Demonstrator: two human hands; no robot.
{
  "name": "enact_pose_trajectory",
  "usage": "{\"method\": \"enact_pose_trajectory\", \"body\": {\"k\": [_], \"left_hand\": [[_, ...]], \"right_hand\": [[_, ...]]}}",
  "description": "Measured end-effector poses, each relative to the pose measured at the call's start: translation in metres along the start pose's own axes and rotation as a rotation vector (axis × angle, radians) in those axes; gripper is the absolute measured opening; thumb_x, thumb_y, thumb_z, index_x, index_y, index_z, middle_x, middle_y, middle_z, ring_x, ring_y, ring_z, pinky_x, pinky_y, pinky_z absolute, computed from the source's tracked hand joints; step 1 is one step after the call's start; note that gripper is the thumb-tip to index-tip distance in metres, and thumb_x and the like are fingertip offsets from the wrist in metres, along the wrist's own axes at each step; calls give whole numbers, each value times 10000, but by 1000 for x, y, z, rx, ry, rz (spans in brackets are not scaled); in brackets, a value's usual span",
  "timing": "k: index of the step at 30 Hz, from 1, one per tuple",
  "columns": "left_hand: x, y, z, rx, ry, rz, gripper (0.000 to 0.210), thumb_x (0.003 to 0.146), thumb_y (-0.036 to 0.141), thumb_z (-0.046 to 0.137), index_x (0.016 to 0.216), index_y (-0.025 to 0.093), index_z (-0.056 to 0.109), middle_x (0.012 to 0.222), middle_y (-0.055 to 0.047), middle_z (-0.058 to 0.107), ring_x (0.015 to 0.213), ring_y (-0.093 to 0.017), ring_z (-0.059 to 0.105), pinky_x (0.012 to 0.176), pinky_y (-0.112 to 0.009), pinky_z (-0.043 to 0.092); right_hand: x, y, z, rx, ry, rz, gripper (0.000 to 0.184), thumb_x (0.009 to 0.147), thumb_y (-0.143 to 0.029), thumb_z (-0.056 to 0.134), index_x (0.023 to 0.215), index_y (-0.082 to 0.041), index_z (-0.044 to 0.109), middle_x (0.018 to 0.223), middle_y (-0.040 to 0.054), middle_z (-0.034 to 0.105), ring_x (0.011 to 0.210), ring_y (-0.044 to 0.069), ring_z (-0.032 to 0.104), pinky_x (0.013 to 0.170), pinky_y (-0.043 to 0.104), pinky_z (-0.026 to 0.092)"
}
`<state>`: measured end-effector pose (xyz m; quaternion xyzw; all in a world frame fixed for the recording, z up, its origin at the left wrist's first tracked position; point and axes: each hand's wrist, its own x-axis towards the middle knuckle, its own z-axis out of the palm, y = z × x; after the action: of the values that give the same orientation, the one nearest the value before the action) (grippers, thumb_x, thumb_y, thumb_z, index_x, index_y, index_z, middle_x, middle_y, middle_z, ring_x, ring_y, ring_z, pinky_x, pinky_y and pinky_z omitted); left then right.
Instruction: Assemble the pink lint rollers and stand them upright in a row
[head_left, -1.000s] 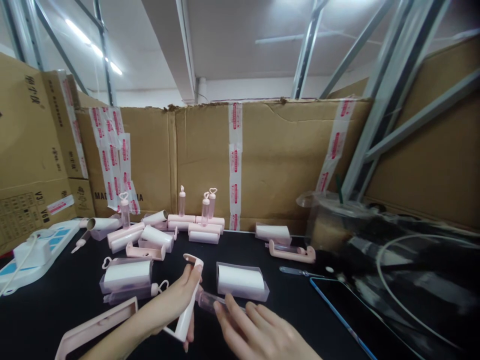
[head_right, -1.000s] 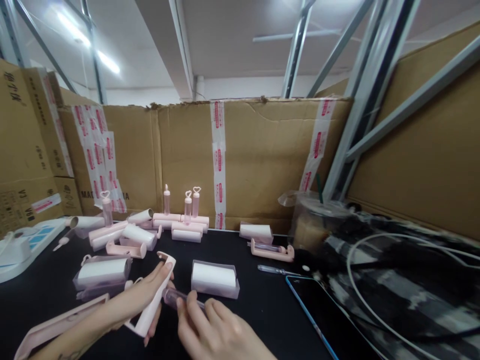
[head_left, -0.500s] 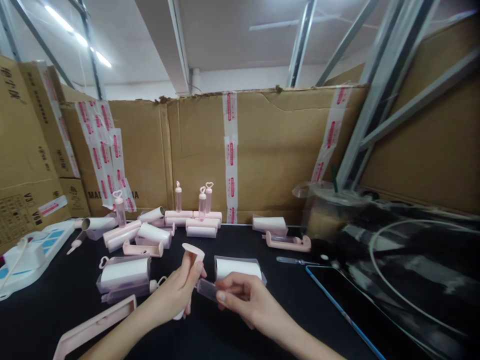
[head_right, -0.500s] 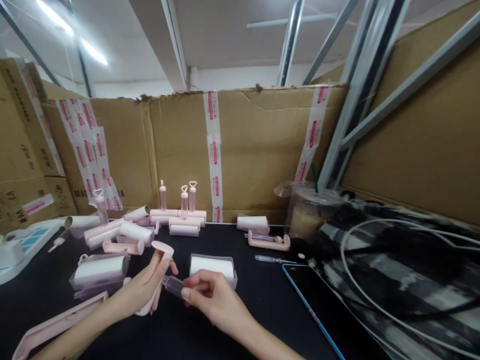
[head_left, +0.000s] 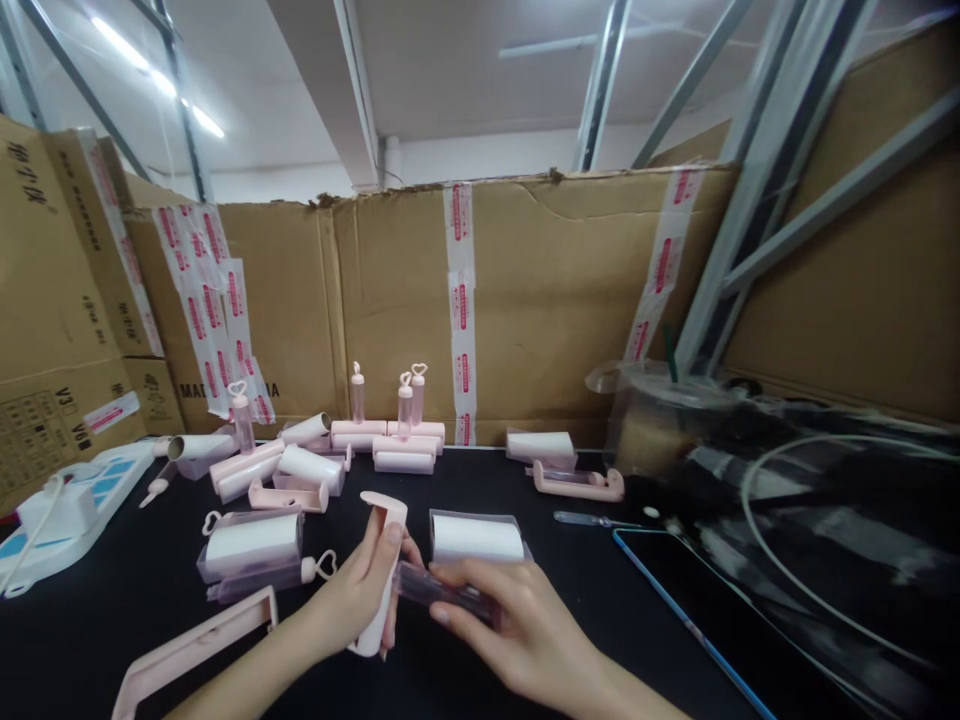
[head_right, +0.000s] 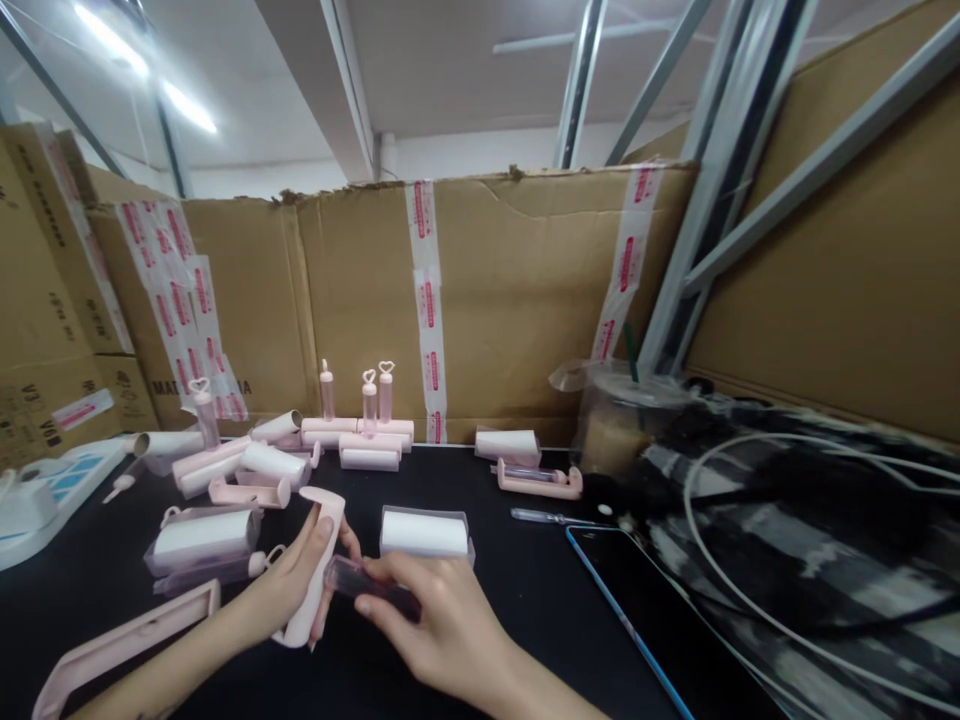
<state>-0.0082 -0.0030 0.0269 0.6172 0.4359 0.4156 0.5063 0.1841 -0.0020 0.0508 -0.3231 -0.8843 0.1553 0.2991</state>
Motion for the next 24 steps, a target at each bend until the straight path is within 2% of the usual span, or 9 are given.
{"method": "enact_pose_trajectory", "body": {"k": [4, 7, 9, 12, 14, 16, 19, 21, 24], "left_hand": [[-3, 16, -7, -167, -41, -26, 485, 824, 626, 289, 1033, 205, 406, 529, 51, 543, 279, -76, 432, 292, -167, 358], [-3, 36, -25, -502, -344, -72, 674, 768, 716, 204, 1147, 192, 394, 891, -88, 629, 509, -172, 603, 480, -336, 492], [-1, 41, -35, -641, -467, -57, 800, 742, 743, 179, 1206, 134, 414, 1052, -160, 592, 782, -273, 629, 700, -442, 473], [-1, 34, -29, -636, -409, 142, 830, 697, 744, 362, 1254, 133, 436, 1178, -161, 550, 1088, -329, 494, 947, -455, 305], [-3, 29, -15, -623, -374, 234, 893, 621, 771, 449, 1276, 166, 427, 1214, -149, 538, 1170, -349, 415, 996, -470, 224], [-5, 32, -2, -675, -346, 227, 856, 620, 773, 445, 1233, 176, 471, 1181, -143, 566, 1167, -360, 416, 986, -498, 225], [-8, 41, 5, -734, -220, 175, 481, 800, 587, 387, 917, 175, 605, 1008, -113, 648, 1060, -308, 515, 961, -483, 270], [-7, 41, 1, -685, -152, 254, 406, 829, 525, 378, 725, 180, 565, 798, -83, 672, 928, -273, 574, 953, -469, 287], [-3, 25, -9, -464, -78, 444, 460, 674, 649, 521, 680, 189, 509, 532, -4, 569, 649, -213, 576, 902, -434, 345]], "right_hand": [[4, 3, 1, 159, 16, 138, 225, 787, -397, 579, 810, -178, 620, 668, 10, 621, 546, 111, 508, 507, 215, 373], [10, 6, 2, 577, 19, 232, 294, 757, -435, 608, 876, -175, 542, 684, 8, 620, 440, 69, 439, 400, 182, 341], [13, 5, 7, 867, 50, 256, 329, 773, -455, 588, 927, -198, 452, 709, -6, 614, 365, 37, 380, 339, 158, 317], [13, -4, 18, 1059, 103, 228, 313, 783, -448, 587, 872, -211, 403, 805, -19, 568, 332, -4, 348, 318, 142, 327], [11, -10, 24, 1077, 73, 198, 318, 770, -449, 605, 828, -199, 416, 827, -22, 523, 334, -13, 369, 319, 143, 340], [11, -14, 25, 1032, 23, 171, 312, 791, -471, 568, 834, -197, 426, 805, -22, 507, 347, 3, 425, 323, 144, 340], [12, -10, 8, 761, 36, 113, 279, 869, -473, 431, 932, -202, 459, 865, 21, 540, 501, 70, 566, 426, 182, 429], [14, 0, -11, 468, 145, 77, 301, 881, -433, 426, 1094, -221, 443, 1047, 73, 532, 752, 136, 617, 639, 264, 501], [18, 24, -36, 38, 214, 61, 590, 811, -418, 548, 1308, -247, 280, 1306, 115, 396, 1109, 230, 488, 929, 390, 393]]}}
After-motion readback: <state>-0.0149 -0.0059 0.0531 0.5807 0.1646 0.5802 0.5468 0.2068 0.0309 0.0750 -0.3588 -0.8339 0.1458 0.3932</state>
